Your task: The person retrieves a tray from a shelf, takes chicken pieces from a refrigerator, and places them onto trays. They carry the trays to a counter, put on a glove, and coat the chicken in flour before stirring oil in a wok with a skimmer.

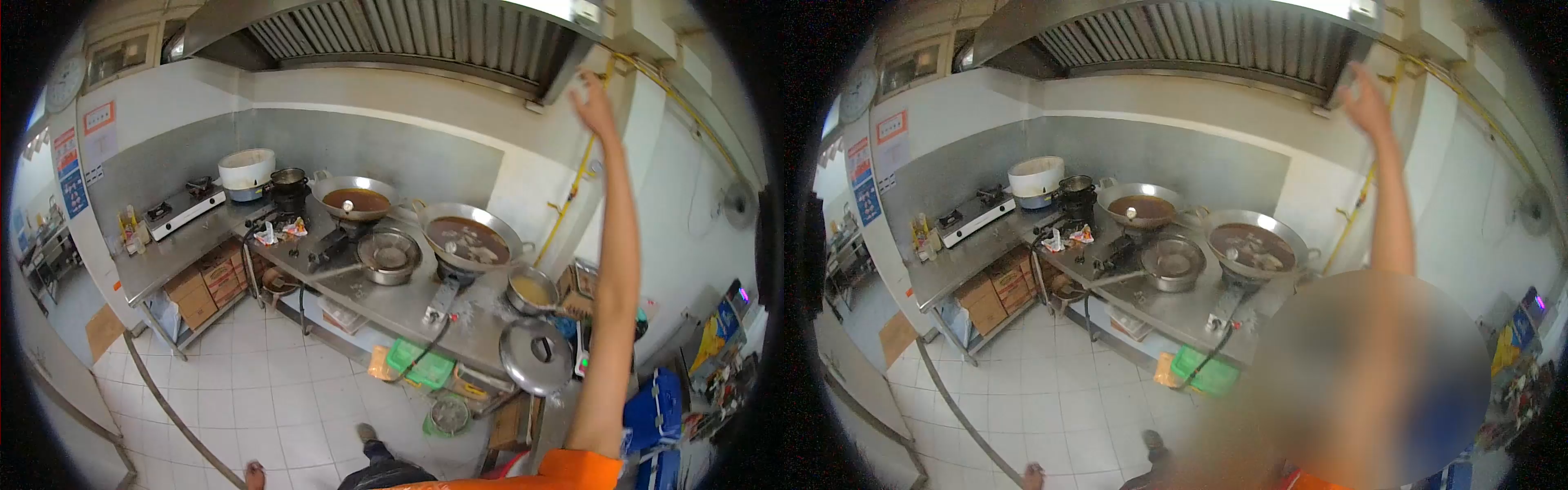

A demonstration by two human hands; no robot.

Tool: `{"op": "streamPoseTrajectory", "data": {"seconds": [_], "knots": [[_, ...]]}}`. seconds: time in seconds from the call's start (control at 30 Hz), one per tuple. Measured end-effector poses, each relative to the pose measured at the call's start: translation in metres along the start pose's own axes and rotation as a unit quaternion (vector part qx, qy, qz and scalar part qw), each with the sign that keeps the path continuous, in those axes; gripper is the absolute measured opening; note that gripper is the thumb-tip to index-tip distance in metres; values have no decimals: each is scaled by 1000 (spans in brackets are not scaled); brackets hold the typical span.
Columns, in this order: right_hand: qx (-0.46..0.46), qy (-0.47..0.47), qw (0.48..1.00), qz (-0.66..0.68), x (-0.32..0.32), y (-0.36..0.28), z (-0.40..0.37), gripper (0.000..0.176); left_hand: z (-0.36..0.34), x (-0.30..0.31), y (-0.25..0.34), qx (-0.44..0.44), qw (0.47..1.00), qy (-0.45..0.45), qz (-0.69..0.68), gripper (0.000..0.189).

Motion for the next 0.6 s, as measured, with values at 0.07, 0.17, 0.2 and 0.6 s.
{"op": "streamPoseTrajectory", "data": {"seconds": [0.07, 0.17, 0.2, 0.6], "knots": [[13, 43, 989, -142, 20, 44, 71, 60, 88, 28, 50, -47, 975, 52, -210, 21], [-56, -23, 973, -222, 4, 156, 167, 55, 98, 64, 158, -10, 941, 48, -336, 26], [-78, -65, 967, -234, -14, 173, 183, 54, 95, 58, 158, 24, 934, 65, -351, 26], [-61, 62, 978, -190, -204, -59, 205, 38, -89, -137, 41, 355, 853, -351, -153, 30]]}}
Point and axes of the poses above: each hand's wrist, its own z-axis towards the middle knuckle, its own x-axis out of the back of the hand, y = z × x, the point moved 7 cm from there along z, towards the middle knuckle, and after that the axes turned 12 degrees about -y, right-handed, at the moved point
